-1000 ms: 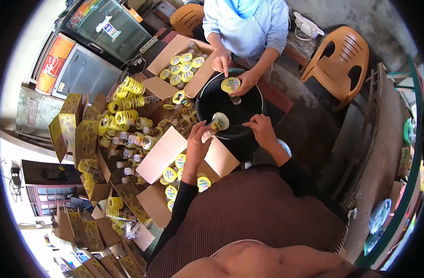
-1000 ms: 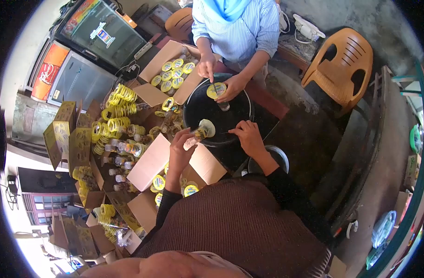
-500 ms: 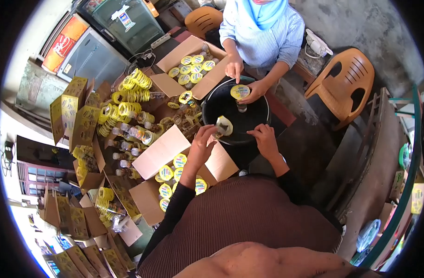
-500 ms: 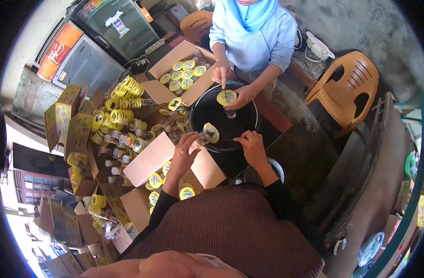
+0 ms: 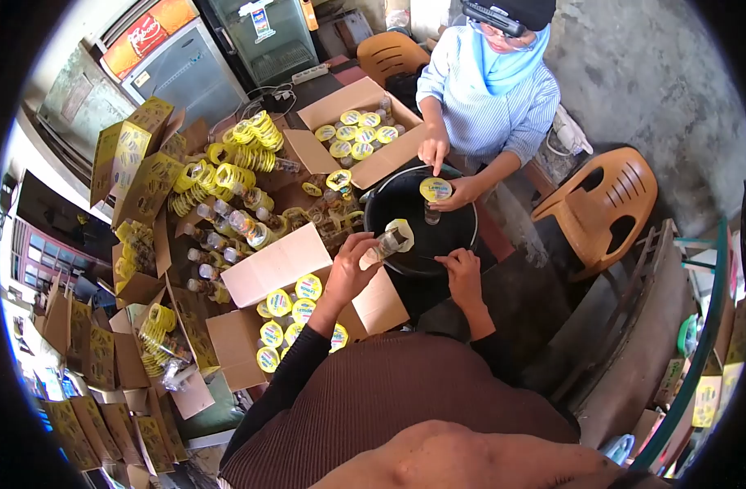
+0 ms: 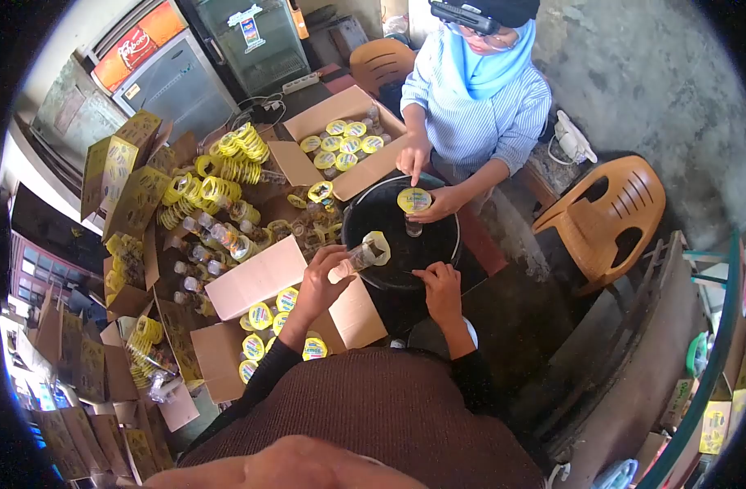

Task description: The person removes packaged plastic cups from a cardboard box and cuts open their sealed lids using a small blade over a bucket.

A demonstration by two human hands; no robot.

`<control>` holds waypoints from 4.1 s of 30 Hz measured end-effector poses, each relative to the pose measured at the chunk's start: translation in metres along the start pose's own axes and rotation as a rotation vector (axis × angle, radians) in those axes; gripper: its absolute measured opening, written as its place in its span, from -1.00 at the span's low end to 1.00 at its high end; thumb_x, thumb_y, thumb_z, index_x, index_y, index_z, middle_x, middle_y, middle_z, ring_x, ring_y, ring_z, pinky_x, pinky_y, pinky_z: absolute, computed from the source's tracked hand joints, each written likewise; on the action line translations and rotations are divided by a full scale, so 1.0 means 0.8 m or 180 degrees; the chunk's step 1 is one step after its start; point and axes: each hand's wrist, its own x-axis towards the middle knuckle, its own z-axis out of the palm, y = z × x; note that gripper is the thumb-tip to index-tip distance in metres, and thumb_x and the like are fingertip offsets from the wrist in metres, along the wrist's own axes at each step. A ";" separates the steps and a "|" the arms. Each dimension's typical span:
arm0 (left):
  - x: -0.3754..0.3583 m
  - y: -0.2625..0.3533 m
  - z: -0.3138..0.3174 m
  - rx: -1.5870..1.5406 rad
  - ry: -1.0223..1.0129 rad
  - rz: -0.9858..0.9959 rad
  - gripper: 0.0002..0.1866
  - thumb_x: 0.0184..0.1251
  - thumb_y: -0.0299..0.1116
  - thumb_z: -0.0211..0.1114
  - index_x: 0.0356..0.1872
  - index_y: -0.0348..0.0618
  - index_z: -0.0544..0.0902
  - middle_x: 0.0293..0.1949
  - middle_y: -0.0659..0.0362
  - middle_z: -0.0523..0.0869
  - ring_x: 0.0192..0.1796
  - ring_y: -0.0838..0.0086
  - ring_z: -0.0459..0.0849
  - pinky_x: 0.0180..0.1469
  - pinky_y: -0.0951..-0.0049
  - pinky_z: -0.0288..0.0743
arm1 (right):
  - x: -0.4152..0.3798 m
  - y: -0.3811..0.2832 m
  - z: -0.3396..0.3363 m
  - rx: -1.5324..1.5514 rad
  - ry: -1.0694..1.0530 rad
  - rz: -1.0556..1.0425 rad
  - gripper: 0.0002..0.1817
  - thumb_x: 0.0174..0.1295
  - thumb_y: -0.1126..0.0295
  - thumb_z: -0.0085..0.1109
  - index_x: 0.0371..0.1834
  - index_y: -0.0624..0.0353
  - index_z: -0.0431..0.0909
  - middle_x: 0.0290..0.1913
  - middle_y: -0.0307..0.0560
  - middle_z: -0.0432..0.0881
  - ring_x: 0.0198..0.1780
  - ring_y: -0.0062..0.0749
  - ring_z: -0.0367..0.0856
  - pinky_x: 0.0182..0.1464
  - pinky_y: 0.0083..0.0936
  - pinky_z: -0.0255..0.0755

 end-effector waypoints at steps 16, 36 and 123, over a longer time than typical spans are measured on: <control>-0.031 -0.007 -0.001 -0.0137 0.0055 -0.0228 -0.54 0.05 -0.52 0.53 0.05 -0.17 0.66 0.01 0.03 0.69 -0.01 0.07 0.72 -0.01 0.23 0.65 | -0.007 -0.015 -0.007 -0.0063 -0.0077 -0.0011 -0.76 0.22 0.53 0.25 -0.10 0.02 0.77 -0.23 -0.19 0.50 -0.13 -0.23 0.50 -0.03 -0.25 0.33; -0.065 -0.012 0.005 -0.0977 0.0998 -0.0822 -0.56 0.12 -0.46 0.57 0.04 -0.25 0.64 0.00 0.04 0.74 -0.10 0.31 0.78 -0.15 0.35 0.73 | 0.028 -0.045 0.034 -0.0354 -0.0059 0.0072 -0.72 0.26 0.56 0.22 -0.01 -0.02 0.71 -0.17 -0.14 0.51 -0.04 -0.17 0.52 0.04 -0.18 0.35; -0.284 -0.116 -0.029 -0.0310 0.0569 -0.0959 -0.23 -0.15 -0.44 0.60 0.24 -0.21 0.53 0.01 -0.04 0.63 0.09 0.06 0.64 0.16 0.13 0.52 | 0.011 -0.018 0.063 0.0241 0.0358 0.0031 -0.78 0.25 0.52 0.22 -0.08 -0.01 0.72 -0.21 -0.08 0.53 -0.13 -0.09 0.56 -0.06 -0.18 0.37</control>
